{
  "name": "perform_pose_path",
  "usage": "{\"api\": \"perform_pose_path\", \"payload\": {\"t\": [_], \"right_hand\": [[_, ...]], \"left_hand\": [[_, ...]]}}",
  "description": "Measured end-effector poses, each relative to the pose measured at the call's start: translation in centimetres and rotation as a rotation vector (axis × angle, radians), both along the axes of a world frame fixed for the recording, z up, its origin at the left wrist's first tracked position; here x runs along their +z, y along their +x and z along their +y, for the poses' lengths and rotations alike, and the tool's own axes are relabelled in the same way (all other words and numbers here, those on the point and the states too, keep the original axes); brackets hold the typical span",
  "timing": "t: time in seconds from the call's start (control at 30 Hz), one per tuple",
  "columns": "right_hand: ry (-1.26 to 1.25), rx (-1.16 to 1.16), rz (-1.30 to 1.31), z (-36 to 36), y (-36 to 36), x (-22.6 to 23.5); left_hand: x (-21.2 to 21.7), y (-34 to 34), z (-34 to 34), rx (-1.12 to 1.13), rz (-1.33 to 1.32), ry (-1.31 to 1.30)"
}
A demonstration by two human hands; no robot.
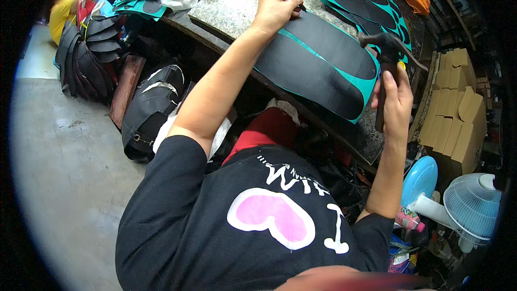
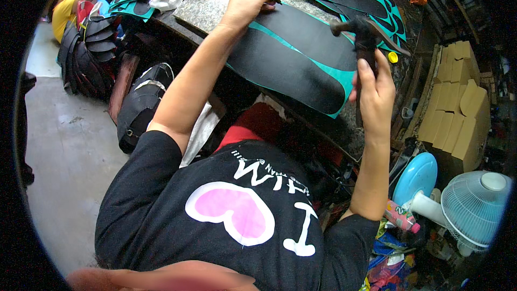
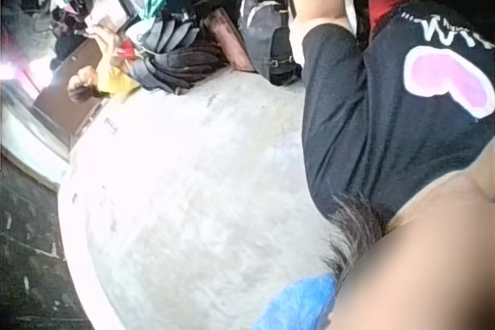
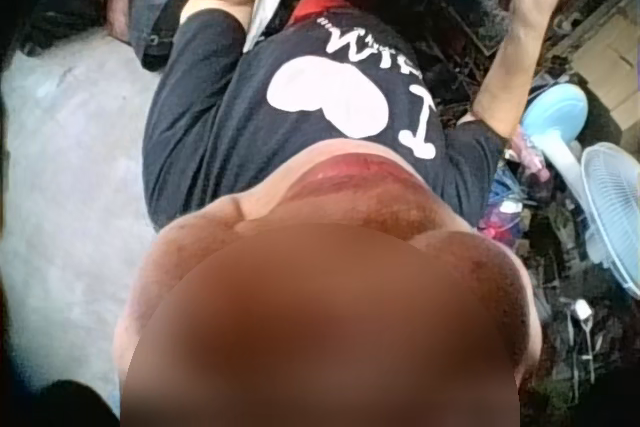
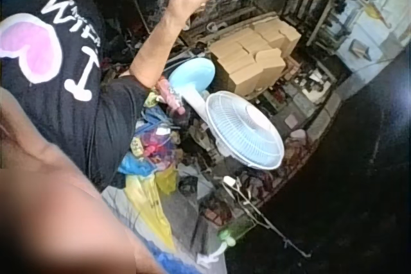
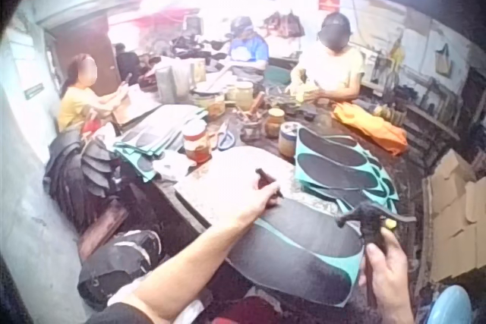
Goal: The person uses a hammer to repeatedly strike a black shoe sole placed on a green template on a workbench. The left hand stabilizes the sole while the right hand swings the hammer. The person occasionally repositions the sole and continues hammering along its edges.
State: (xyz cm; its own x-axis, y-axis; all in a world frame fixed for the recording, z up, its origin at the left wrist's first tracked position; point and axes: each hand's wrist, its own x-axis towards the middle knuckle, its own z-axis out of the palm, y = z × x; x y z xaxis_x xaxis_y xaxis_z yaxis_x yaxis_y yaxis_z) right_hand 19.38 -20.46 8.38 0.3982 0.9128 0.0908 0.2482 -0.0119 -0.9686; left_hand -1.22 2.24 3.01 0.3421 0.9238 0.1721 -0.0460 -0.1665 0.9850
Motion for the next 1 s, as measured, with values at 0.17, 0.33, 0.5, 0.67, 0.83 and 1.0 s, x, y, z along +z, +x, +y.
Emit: {"api": "perform_pose_path", "payload": {"t": [0.17, 0.33, 0.5, 0.67, 0.83, 1.0], "right_hand": [[-0.003, 0.050, -0.147, 2.7, -1.4, -0.1], [0.011, 0.056, -0.215, 4.6, -2.1, 1.3], [0.462, 0.045, -0.406, 4.6, -2.5, 5.8], [0.578, -0.065, -0.644, 5.8, -4.2, 4.7], [0.090, -0.108, -0.943, 6.0, -2.4, 0.1], [0.142, -0.134, -0.905, 5.0, -0.5, 0.9]], "left_hand": [[-2.8, 1.5, 0.7, 0.172, -0.037, 0.087], [-2.9, 1.5, 0.7, 0.166, -0.017, 0.055], [-2.2, 1.6, 0.3, 0.216, 0.272, 0.394], [-1.5, 3.2, -0.7, 0.283, 0.555, 0.905], [-2.2, 2.9, -0.2, 0.420, 0.462, 0.656], [-3.3, 2.6, 1.1, 0.175, 0.014, 0.107]]}}
